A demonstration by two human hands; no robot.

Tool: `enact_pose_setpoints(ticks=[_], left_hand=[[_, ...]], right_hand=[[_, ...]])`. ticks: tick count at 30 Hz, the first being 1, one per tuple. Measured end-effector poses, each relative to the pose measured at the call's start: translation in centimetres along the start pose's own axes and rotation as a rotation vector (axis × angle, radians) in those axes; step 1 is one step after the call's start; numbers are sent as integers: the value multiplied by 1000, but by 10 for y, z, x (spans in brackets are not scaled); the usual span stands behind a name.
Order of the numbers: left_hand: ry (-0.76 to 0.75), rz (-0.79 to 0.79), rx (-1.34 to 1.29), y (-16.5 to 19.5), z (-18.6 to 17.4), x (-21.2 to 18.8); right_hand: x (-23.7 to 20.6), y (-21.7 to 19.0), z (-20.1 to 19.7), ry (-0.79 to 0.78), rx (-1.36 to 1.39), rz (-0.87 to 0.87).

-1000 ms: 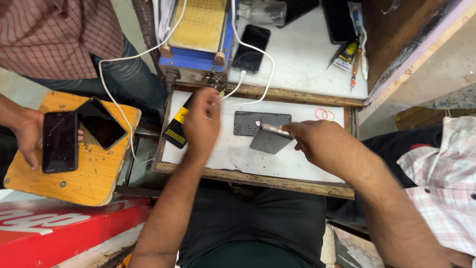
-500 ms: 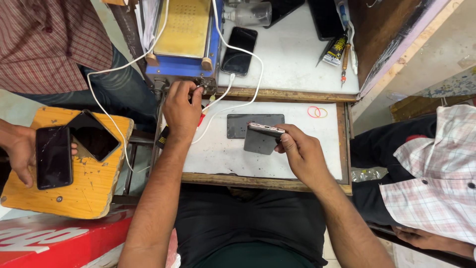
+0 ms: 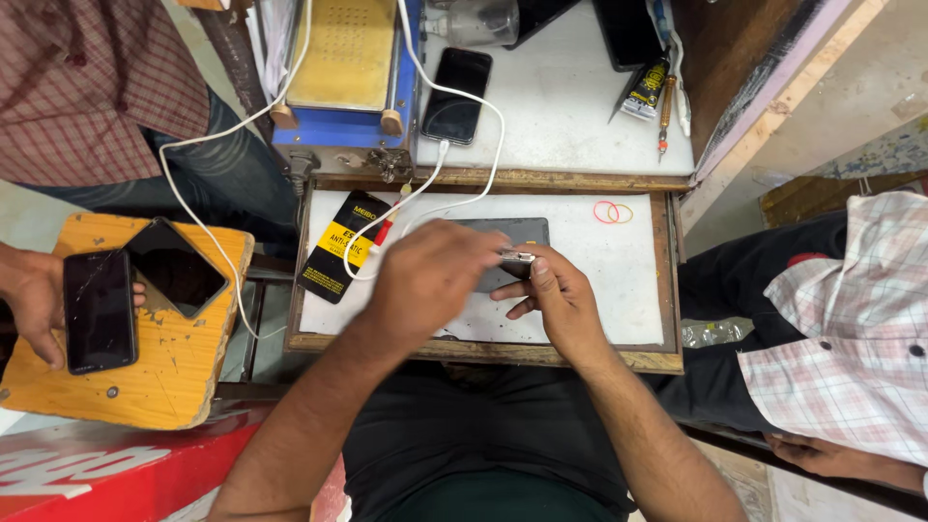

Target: The person disassembles a smartphone by prying open the back cover, detaching internal components, and removing the battery. The person then reassembles the phone by reconnecting components and closing the back cover.

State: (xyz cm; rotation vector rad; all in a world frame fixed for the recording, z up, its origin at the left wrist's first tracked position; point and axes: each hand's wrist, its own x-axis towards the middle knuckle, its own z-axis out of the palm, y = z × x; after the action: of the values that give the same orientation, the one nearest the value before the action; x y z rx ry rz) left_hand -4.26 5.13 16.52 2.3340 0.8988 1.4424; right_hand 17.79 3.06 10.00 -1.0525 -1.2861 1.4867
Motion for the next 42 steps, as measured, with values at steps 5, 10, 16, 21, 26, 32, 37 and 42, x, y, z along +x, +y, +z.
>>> enact_pose_setpoints(ticks=[5, 10, 16, 21, 26, 32, 37, 42], left_hand=[[-56, -59, 11, 15, 10, 13], [-106, -34, 51, 13, 15, 11], [-115, -17, 120, 16, 11, 7], [-92, -11, 153, 16, 13, 10], [-103, -44, 121, 15, 16, 7], [-87, 136, 327, 18, 12, 7], [-47, 278, 440, 24, 13, 6], [21, 386, 526, 26, 14, 5]], right_hand=[[-2, 4, 0, -12, 1, -22], [-3, 7, -2, 18, -18, -35], [-1, 5, 2, 19, -24, -19], [1, 2, 2, 26, -42, -23], [-1, 3, 2, 19, -39, -28], [1, 2, 5, 29, -87, -51], [0, -2, 8, 101, -201, -143], [-1, -2, 9, 127, -227, -152]])
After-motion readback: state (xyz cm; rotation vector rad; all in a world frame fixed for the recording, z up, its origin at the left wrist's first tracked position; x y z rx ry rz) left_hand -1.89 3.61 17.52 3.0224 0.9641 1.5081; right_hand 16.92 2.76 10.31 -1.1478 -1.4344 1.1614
